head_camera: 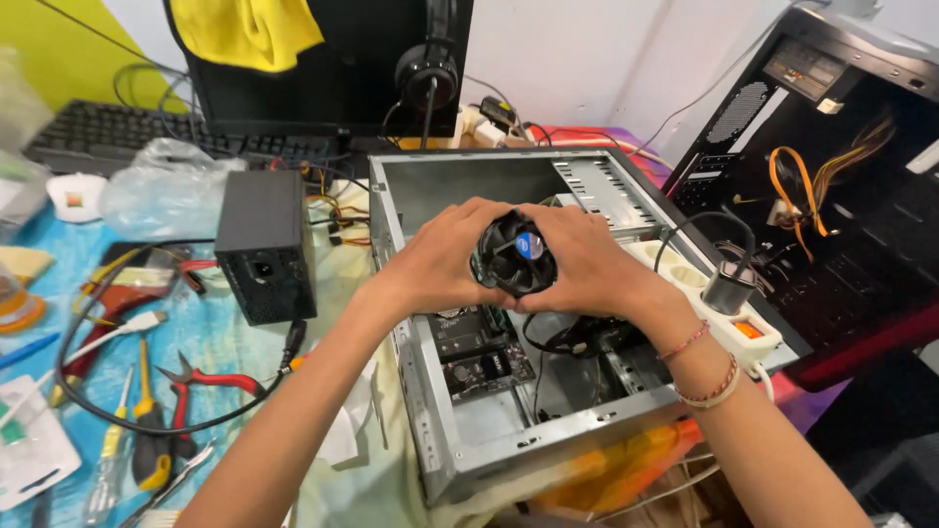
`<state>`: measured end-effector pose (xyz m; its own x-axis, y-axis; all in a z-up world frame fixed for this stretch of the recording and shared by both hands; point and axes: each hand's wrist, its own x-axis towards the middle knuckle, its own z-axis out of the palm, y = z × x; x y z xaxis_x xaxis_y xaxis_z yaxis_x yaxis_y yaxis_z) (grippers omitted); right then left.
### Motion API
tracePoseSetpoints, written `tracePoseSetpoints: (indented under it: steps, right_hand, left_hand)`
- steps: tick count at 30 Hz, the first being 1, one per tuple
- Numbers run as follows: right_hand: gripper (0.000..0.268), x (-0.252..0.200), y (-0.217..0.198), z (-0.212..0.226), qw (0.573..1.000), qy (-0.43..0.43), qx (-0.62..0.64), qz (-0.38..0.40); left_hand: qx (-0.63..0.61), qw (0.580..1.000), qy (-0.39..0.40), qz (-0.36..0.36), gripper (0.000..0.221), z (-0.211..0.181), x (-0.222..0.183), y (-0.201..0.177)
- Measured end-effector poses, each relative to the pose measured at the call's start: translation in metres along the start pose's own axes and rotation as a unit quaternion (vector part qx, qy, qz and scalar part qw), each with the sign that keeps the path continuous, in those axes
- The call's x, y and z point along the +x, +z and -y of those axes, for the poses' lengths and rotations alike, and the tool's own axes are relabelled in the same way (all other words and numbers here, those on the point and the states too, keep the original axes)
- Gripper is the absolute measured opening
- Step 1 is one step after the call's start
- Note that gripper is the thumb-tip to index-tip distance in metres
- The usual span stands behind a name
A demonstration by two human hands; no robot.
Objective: Inspecting a CPU fan assembly and then placing it onto a motherboard inside a computer case.
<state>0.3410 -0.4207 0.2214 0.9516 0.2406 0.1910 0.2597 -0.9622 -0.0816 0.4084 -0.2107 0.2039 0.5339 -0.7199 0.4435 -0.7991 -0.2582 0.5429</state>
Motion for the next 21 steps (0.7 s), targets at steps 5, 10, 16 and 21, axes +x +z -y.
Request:
tracePoseSetpoints:
  steps: [5,10,16,21]
  right_hand:
    - [0.111,0.013,0.017,0.01,0.995,0.03,0.034,0.092]
    - [0.114,0.009,0.021,0.017,0.988,0.084,0.061,0.111]
    - [0.115,0.0,0.025,0.026,0.976,0.146,0.107,0.125]
    - [0.108,0.003,0.014,0.041,0.969,0.147,0.142,0.139]
  left_hand:
    - [0.05,0.995,-0.057,0.067,0.105,0.01,-0.007,0.001]
    - [0.084,0.99,-0.068,0.089,0.107,0.015,-0.005,0.005]
    - [0.082,0.991,-0.066,0.088,0.101,0.021,-0.008,0.009]
    - [0.066,0.992,-0.067,0.08,0.099,0.022,-0.006,0.006]
